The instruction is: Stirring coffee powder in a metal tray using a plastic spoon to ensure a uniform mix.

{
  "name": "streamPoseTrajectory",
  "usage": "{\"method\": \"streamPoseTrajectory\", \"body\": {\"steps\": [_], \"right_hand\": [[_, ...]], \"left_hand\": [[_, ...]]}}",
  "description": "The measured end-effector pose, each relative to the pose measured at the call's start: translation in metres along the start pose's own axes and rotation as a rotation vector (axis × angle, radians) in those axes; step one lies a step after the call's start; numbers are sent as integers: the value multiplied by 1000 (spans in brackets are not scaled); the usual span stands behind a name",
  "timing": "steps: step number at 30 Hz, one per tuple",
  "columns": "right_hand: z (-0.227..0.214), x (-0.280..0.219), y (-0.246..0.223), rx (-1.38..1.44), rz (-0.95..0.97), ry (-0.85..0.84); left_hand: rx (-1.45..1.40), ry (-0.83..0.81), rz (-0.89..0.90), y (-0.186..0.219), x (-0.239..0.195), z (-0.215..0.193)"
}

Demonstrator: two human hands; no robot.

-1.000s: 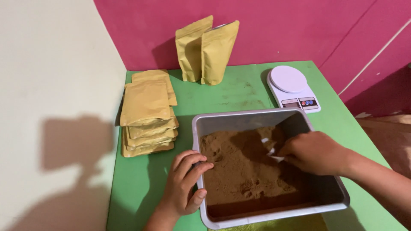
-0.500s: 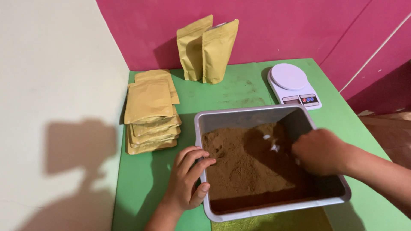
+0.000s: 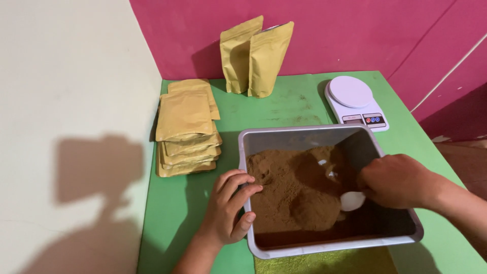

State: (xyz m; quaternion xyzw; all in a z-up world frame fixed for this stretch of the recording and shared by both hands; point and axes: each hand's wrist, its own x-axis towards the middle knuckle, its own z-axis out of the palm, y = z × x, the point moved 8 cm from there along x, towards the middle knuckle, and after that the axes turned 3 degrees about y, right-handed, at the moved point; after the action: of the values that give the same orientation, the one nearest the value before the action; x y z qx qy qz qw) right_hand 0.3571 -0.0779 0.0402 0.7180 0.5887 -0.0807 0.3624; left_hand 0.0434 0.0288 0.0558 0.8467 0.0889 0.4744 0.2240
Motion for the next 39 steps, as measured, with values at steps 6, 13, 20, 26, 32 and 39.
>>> {"method": "streamPoseTrajectory", "body": {"steps": [6, 13, 20, 26, 32, 39], "right_hand": [[-23, -6, -47, 403, -263, 56], [38, 64, 34, -264, 273, 306], [-60, 98, -53, 172, -20, 312], [-107, 85, -93, 201, -319, 298], [-118, 81, -115, 203, -327, 442], [-139, 57, -100, 213, -342, 947]], "left_hand": [[3, -8, -21, -3, -2, 2], [-12, 8, 6, 0, 1, 0], [-1, -5, -8, 5, 4, -2], [5, -7, 21, 7, 7, -4], [15, 0, 26, 4, 6, -2], [52, -5, 113, -18, -13, 11]]}}
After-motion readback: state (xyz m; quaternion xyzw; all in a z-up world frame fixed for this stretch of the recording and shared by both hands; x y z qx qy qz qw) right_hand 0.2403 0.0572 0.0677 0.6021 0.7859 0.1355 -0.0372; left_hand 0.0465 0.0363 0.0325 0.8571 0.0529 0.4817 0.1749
